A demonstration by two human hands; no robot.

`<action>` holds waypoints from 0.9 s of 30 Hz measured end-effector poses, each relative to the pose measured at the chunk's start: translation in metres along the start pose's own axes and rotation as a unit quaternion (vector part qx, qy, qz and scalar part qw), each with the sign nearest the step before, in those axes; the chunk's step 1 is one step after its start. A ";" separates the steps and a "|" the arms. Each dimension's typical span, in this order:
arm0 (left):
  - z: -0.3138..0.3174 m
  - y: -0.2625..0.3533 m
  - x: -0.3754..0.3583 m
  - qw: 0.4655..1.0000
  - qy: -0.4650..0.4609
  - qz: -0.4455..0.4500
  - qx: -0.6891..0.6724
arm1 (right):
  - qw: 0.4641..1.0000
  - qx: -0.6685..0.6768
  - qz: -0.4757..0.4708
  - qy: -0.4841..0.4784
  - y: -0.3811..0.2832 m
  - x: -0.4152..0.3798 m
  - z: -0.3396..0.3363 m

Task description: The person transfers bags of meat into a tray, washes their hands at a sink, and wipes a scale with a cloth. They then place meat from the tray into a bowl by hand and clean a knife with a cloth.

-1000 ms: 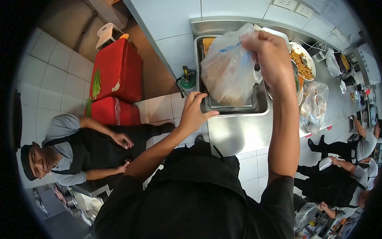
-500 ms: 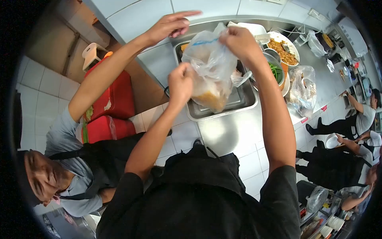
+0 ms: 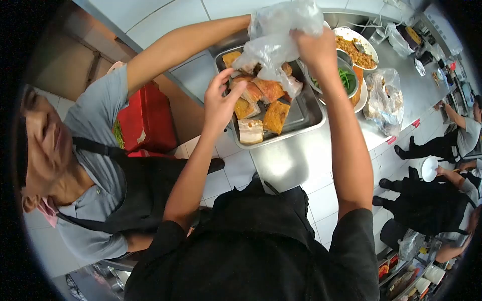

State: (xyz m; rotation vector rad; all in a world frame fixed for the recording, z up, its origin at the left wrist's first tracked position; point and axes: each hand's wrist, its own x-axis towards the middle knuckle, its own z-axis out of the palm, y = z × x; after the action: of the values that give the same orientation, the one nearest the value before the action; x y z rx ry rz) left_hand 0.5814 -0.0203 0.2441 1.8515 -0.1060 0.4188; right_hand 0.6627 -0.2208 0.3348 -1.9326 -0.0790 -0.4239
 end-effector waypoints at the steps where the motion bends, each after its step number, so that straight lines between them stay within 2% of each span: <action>1: 0.000 -0.016 -0.009 0.997 0.060 -0.026 0.050 | 1.000 0.000 0.004 0.003 -0.001 0.001 -0.003; 5: 0.005 -0.014 -0.030 0.992 0.053 -0.059 0.098 | 1.000 -0.006 0.016 -0.003 0.001 -0.010 -0.010; 7: 0.012 0.025 -0.027 0.991 0.027 0.081 0.107 | 0.997 -0.022 -0.009 -0.071 0.011 -0.025 -0.003; 8: 0.021 0.043 -0.025 0.989 0.040 0.106 0.090 | 0.992 0.001 0.002 -0.126 0.000 -0.039 -0.002; 11: 0.032 0.024 -0.014 0.991 -0.005 0.123 0.051 | 0.945 0.105 0.024 -0.309 -0.027 -0.074 -0.005; 12: 0.031 0.042 -0.008 0.997 -0.049 0.021 -0.051 | 0.946 0.102 0.025 -0.307 -0.029 -0.075 -0.016; 13: 0.033 0.045 -0.012 0.997 -0.051 0.023 -0.054 | 0.931 0.059 -0.010 -0.359 -0.032 -0.073 -0.028; 14: 0.030 0.055 -0.031 0.998 -0.014 0.001 -0.054 | 0.910 0.020 -0.052 -0.412 -0.038 -0.079 -0.043; 16: 0.029 0.057 -0.044 0.998 0.024 -0.025 -0.057 | 0.933 0.050 -0.047 -0.352 -0.025 -0.079 -0.082; 17: 0.029 0.053 -0.049 0.989 0.067 -0.100 -0.086 | 0.948 0.032 -0.016 -0.317 -0.017 -0.069 -0.105; 18: 0.027 0.051 -0.054 0.971 0.113 -0.175 -0.114 | 0.969 -0.006 -0.020 -0.247 0.005 -0.059 -0.128; 20: 0.017 0.067 -0.065 0.966 0.113 -0.178 -0.151 | 0.976 -0.194 -0.026 -0.098 0.042 -0.046 -0.172; 21: 0.013 0.079 -0.069 0.959 0.109 -0.175 -0.192 | 0.959 -0.278 -0.040 -0.036 0.077 -0.039 -0.189; 22: 0.012 0.090 -0.075 0.938 0.145 -0.222 -0.226 | 0.889 -0.455 -0.059 0.005 0.110 -0.040 -0.202; 23: 0.010 0.091 -0.084 0.937 0.157 -0.223 -0.220 | 0.892 -0.448 -0.066 -0.004 0.122 -0.042 -0.201; 25: 0.003 0.091 -0.098 0.911 0.213 -0.243 -0.255 | 0.780 -0.607 0.144 -0.048 0.143 -0.040 -0.196; 26: 0.000 0.089 -0.106 0.913 0.233 -0.241 -0.231 | 0.785 -0.602 0.135 -0.061 0.168 -0.034 -0.198; 27: -0.001 0.086 -0.116 0.911 0.247 -0.243 -0.224 | 0.815 -0.573 0.082 -0.017 0.204 -0.021 -0.208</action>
State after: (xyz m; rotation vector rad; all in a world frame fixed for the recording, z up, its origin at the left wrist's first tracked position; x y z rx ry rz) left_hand 0.4495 -0.0627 0.2827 1.2151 0.5531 0.4517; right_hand 0.6409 -0.4872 0.2170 -3.1073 0.4189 -0.3350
